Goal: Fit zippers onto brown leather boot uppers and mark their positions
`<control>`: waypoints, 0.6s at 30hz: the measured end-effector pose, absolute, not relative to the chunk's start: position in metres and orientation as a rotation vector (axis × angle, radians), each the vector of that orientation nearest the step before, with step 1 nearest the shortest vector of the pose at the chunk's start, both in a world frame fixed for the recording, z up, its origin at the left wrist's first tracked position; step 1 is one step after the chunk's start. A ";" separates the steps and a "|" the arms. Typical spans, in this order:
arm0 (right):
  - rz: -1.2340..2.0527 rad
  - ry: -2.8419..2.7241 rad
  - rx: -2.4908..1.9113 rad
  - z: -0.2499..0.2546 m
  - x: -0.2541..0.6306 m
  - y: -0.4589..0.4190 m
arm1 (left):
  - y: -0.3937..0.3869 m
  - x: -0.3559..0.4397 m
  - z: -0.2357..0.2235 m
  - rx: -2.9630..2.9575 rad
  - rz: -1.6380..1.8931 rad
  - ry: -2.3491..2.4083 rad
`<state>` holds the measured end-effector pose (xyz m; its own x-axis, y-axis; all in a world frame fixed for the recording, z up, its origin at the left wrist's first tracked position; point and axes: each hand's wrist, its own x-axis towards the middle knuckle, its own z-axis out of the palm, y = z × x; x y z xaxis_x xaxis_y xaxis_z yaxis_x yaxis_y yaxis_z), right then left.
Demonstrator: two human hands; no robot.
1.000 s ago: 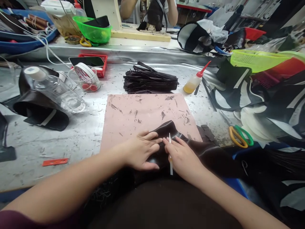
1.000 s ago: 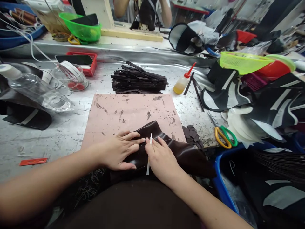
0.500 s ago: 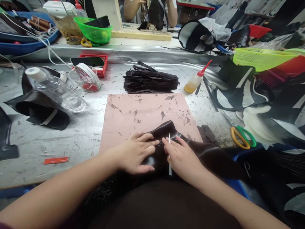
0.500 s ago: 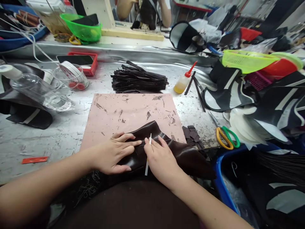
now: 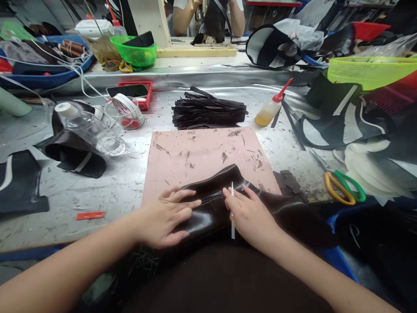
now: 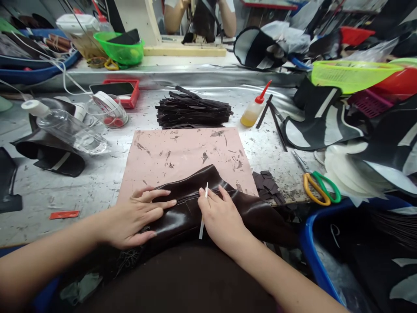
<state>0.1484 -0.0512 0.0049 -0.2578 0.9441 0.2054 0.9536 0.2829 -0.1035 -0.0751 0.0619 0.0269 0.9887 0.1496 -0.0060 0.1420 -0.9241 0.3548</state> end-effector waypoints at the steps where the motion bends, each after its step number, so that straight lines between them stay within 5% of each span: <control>1: -0.063 -2.327 -1.749 0.005 0.148 -0.051 | 0.061 -0.079 0.028 2.772 0.030 0.227; 18: -0.090 -2.335 -1.724 0.004 0.149 -0.052 | 0.057 -0.060 0.029 2.788 -0.024 0.316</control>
